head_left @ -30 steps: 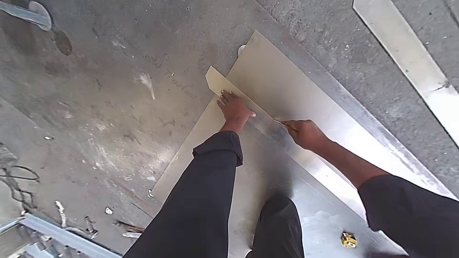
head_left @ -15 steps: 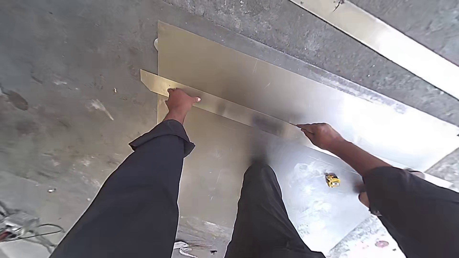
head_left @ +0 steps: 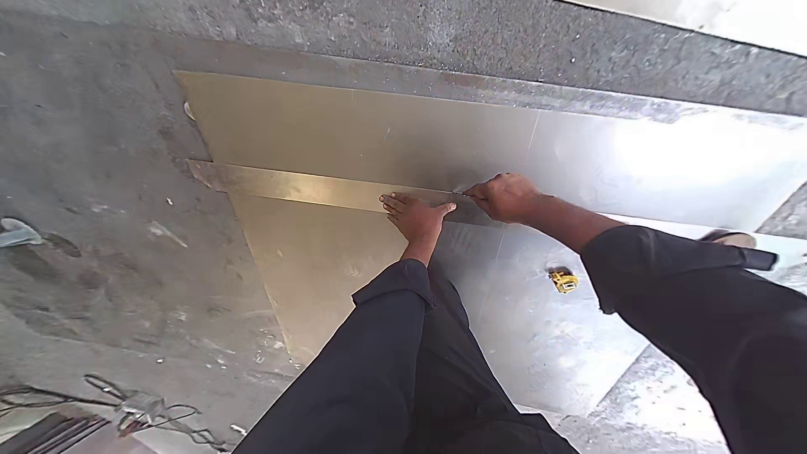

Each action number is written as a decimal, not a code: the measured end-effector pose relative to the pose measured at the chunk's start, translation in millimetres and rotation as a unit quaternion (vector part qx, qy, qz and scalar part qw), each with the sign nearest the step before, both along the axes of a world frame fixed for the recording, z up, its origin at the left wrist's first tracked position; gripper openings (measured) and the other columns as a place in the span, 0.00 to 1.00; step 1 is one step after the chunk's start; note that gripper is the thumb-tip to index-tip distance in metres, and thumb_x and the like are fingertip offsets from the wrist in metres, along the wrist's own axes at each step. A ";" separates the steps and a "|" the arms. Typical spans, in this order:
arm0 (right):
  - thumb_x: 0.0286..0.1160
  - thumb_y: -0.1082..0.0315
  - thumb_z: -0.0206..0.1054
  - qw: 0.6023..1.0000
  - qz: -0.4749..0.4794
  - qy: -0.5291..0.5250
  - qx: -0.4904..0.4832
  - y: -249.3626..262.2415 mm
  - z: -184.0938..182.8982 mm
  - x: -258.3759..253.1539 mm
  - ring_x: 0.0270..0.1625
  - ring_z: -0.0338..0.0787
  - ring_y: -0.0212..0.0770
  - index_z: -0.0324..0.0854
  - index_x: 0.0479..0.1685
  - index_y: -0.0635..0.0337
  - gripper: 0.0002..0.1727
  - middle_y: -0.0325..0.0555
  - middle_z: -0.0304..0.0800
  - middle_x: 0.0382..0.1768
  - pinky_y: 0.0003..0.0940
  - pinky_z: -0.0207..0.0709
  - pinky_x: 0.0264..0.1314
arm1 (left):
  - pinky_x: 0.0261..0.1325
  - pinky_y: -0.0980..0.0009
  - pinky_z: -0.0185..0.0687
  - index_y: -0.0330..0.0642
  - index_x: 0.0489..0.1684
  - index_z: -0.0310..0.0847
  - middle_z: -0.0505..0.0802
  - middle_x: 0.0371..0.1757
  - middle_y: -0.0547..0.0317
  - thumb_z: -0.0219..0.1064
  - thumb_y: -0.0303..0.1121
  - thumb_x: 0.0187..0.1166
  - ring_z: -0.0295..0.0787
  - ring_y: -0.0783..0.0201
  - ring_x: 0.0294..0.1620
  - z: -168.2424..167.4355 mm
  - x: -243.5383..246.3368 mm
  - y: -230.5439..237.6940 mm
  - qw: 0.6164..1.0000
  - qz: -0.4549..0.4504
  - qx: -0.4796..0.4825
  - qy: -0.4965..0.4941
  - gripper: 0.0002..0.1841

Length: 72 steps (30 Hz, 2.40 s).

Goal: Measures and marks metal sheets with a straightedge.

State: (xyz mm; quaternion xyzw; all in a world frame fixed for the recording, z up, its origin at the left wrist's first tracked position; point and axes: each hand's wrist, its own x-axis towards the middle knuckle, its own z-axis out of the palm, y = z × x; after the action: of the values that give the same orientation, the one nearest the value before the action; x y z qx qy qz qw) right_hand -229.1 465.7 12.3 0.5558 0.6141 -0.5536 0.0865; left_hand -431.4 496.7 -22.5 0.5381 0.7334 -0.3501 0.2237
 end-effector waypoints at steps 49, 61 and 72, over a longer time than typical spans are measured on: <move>0.91 0.57 0.52 0.839 -0.431 -0.305 -0.128 -365.7 34.4 338.4 0.58 0.92 0.65 0.91 0.57 0.56 0.21 0.59 0.95 0.50 0.71 0.78 0.61 | 0.89 0.43 0.56 0.20 0.83 0.59 0.66 0.85 0.22 0.87 0.64 0.52 0.60 0.36 0.90 7.0 6.8 -0.5 0.997 -0.018 0.031 -0.062 0.65; 0.93 0.58 0.47 0.866 -0.309 -0.358 -0.162 -334.1 26.5 309.5 0.57 0.88 0.77 0.83 0.33 0.74 0.29 0.76 0.89 0.44 0.76 0.77 0.51 | 0.88 0.42 0.59 0.19 0.87 0.52 0.55 0.90 0.22 0.84 0.69 0.51 0.53 0.34 0.92 9.8 6.5 1.9 1.000 -0.024 0.006 -0.012 0.71; 0.82 0.72 0.58 0.956 -0.234 -0.112 -0.136 -78.2 53.3 53.9 0.56 0.91 0.60 0.86 0.43 0.67 0.11 0.60 0.90 0.47 0.57 0.84 0.49 | 0.88 0.33 0.50 0.24 0.90 0.49 0.46 0.94 0.28 0.86 0.71 0.43 0.43 0.36 0.96 10.0 15.5 2.4 1.000 -0.007 0.018 0.009 0.76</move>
State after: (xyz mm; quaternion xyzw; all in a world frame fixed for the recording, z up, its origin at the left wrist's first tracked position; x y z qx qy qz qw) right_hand -175.2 387.5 65.6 0.7254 0.3722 -0.5708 0.0973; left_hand -415.9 499.1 -12.5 0.5442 0.7374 -0.3435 0.2050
